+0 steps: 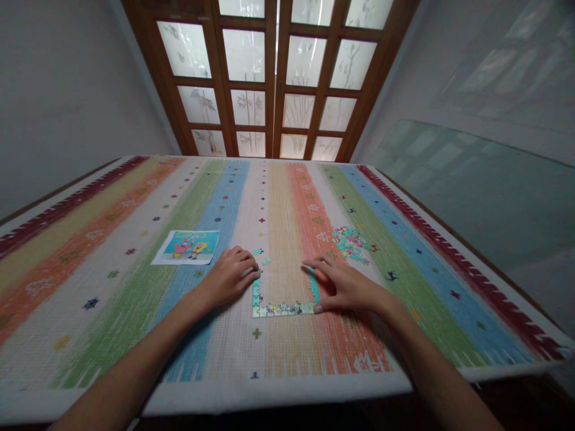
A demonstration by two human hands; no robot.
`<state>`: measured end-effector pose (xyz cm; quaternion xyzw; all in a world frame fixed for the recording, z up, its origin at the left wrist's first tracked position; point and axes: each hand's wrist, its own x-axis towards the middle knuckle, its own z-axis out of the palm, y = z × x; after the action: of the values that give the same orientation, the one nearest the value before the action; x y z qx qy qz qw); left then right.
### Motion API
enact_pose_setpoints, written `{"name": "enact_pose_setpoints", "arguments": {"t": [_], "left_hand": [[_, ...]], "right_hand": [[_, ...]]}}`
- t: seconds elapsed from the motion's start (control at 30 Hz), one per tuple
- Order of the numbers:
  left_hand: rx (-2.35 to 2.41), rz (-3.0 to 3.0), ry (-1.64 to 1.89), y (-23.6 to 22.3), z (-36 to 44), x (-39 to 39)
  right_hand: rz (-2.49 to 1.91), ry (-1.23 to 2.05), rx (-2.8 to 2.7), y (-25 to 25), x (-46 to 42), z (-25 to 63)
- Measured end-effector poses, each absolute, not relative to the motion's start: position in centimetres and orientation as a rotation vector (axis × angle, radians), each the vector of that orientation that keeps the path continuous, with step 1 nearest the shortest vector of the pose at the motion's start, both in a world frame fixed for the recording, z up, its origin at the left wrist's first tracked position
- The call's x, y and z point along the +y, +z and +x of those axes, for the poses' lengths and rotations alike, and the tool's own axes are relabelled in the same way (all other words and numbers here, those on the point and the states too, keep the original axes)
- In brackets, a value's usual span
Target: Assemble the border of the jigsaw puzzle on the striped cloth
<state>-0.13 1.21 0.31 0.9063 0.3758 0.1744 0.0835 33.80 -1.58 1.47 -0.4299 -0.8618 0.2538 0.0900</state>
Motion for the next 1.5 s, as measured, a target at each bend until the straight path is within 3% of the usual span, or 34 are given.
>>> {"name": "enact_pose_setpoints", "arguments": {"t": [1.0, 1.5], "left_hand": [[1.081, 2.610, 0.674, 1.7, -0.6, 1.1], [1.019, 2.630, 0.305, 2.5, -2.0, -0.4]], "right_hand": [[-1.311, 0.756, -2.575, 2.0, -1.8, 33.6], [-1.271, 0.824, -2.567, 2.1, -2.0, 34.0]]}}
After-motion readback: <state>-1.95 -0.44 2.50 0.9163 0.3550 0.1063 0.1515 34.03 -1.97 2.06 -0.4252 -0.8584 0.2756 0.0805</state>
